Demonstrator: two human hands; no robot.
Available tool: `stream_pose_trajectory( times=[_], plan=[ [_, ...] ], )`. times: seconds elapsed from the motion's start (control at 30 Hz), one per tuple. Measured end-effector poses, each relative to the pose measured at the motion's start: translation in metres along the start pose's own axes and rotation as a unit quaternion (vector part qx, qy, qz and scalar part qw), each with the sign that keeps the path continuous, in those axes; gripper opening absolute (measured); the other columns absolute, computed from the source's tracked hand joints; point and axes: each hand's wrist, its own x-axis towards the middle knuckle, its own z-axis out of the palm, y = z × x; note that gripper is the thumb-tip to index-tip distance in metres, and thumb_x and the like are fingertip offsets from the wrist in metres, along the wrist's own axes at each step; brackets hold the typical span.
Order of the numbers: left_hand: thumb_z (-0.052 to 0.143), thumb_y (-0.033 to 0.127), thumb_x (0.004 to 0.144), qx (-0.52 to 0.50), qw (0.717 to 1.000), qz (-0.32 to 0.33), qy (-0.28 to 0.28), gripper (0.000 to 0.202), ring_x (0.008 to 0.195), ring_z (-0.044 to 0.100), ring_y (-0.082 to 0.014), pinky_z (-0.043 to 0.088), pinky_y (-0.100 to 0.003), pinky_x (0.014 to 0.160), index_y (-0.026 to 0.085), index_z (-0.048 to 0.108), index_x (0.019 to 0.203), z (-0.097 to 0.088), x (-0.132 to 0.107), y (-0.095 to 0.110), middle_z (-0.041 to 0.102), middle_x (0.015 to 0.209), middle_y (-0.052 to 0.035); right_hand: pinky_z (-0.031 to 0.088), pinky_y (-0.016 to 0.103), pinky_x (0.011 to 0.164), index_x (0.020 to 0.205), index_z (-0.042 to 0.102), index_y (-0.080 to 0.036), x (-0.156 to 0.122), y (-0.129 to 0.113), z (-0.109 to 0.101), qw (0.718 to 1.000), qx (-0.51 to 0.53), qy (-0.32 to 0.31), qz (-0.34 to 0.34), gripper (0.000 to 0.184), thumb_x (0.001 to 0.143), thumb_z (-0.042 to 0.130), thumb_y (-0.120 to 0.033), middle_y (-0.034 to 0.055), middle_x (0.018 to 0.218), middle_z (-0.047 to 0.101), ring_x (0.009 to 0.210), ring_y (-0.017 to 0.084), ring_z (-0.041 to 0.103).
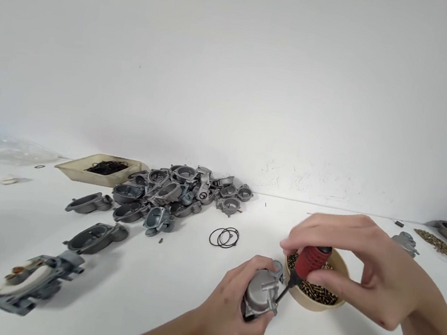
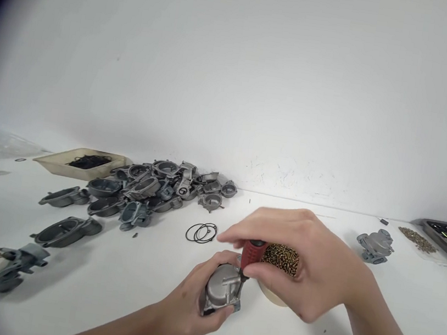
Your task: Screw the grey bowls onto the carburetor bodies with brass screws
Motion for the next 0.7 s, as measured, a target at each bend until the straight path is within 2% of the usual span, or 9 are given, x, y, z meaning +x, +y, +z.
stream_pose_trajectory(
  times=[0.07, 0.17, 0.23, 0.33, 0.4, 0.5, 0.57, 0.7],
  plan=[
    [0.066, 0.023, 0.077, 0.009, 1.000, -0.003, 0.001, 0.054, 0.094, 0.071, -0.0256, 0.059, -0.038, 0.089, 0.027, 0.048, 0.128, 0.0001, -0.0004, -0.0002, 0.069, 0.113, -0.0056, 0.057, 0.026, 0.068, 0.125, 0.070, -0.019, -0.0003, 0.0004, 0.0016, 1.000, 0.014, 0.001, -0.001, 0.025, 0.102, 0.061, -0.017, 0.0041, 0.089, 0.077, 0.076, 0.013, 0.069],
    [0.065, 0.023, 0.077, 0.003, 1.000, -0.007, -0.005, 0.054, 0.098, 0.070, -0.0261, 0.058, -0.039, 0.090, 0.027, 0.048, 0.128, 0.0002, -0.0002, -0.0003, 0.069, 0.116, -0.0060, 0.054, 0.024, 0.062, 0.113, 0.073, -0.019, -0.0011, 0.0031, 0.0026, 0.997, -0.075, 0.025, 0.010, 0.018, 0.097, 0.074, -0.028, 0.0013, 0.080, 0.075, 0.068, 0.012, 0.066],
    [0.065, 0.023, 0.077, -0.007, 1.000, -0.003, -0.006, 0.054, 0.098, 0.070, -0.0255, 0.058, -0.038, 0.089, 0.028, 0.047, 0.128, 0.0000, 0.0005, 0.0001, 0.068, 0.116, -0.0057, 0.056, 0.026, 0.066, 0.118, 0.071, -0.018, -0.0016, 0.0038, 0.0022, 0.995, -0.099, 0.026, 0.012, 0.022, 0.099, 0.071, -0.029, 0.0027, 0.083, 0.075, 0.073, 0.013, 0.068],
    [0.065, 0.023, 0.077, -0.010, 1.000, 0.004, -0.003, 0.053, 0.095, 0.069, -0.0245, 0.058, -0.038, 0.087, 0.028, 0.047, 0.127, 0.0000, 0.0009, 0.0006, 0.068, 0.114, -0.0051, 0.061, 0.031, 0.077, 0.136, 0.063, -0.017, -0.0023, 0.0023, 0.0007, 1.000, -0.017, -0.005, 0.008, 0.034, 0.103, 0.056, -0.017, 0.0074, 0.098, 0.078, 0.088, 0.016, 0.073],
    [0.065, 0.024, 0.076, -0.007, 1.000, -0.002, -0.003, 0.053, 0.095, 0.069, -0.0248, 0.059, -0.039, 0.089, 0.027, 0.047, 0.126, 0.0006, 0.0004, 0.0004, 0.068, 0.113, -0.0055, 0.060, 0.029, 0.074, 0.136, 0.064, -0.018, -0.0026, 0.0016, 0.0000, 1.000, 0.010, -0.015, 0.003, 0.034, 0.103, 0.056, -0.016, 0.0062, 0.097, 0.078, 0.085, 0.015, 0.072],
    [0.066, 0.025, 0.076, -0.011, 1.000, -0.019, -0.002, 0.053, 0.098, 0.068, -0.0260, 0.058, -0.040, 0.092, 0.027, 0.049, 0.126, 0.0020, -0.0007, -0.0012, 0.068, 0.115, -0.0059, 0.055, 0.024, 0.063, 0.120, 0.072, -0.020, -0.0026, 0.0019, 0.0004, 0.997, -0.082, 0.009, 0.007, 0.022, 0.101, 0.069, -0.029, 0.0021, 0.083, 0.075, 0.069, 0.012, 0.067],
    [0.066, 0.026, 0.077, -0.018, 1.000, -0.018, -0.004, 0.053, 0.099, 0.068, -0.0262, 0.057, -0.041, 0.093, 0.027, 0.049, 0.127, 0.0027, -0.0012, -0.0026, 0.068, 0.117, -0.0059, 0.055, 0.025, 0.064, 0.120, 0.071, -0.021, -0.0023, 0.0010, 0.0009, 0.992, -0.122, 0.011, 0.019, 0.023, 0.100, 0.070, -0.032, 0.0027, 0.083, 0.075, 0.071, 0.013, 0.068],
    [0.066, 0.026, 0.078, -0.021, 1.000, -0.007, -0.003, 0.052, 0.096, 0.068, -0.0249, 0.056, -0.039, 0.091, 0.027, 0.049, 0.127, 0.0023, -0.0014, -0.0038, 0.067, 0.115, -0.0056, 0.060, 0.031, 0.074, 0.138, 0.062, -0.019, -0.0018, -0.0020, 0.0004, 1.000, -0.013, -0.020, 0.006, 0.037, 0.103, 0.052, -0.014, 0.0060, 0.095, 0.078, 0.084, 0.016, 0.071]
  ],
)
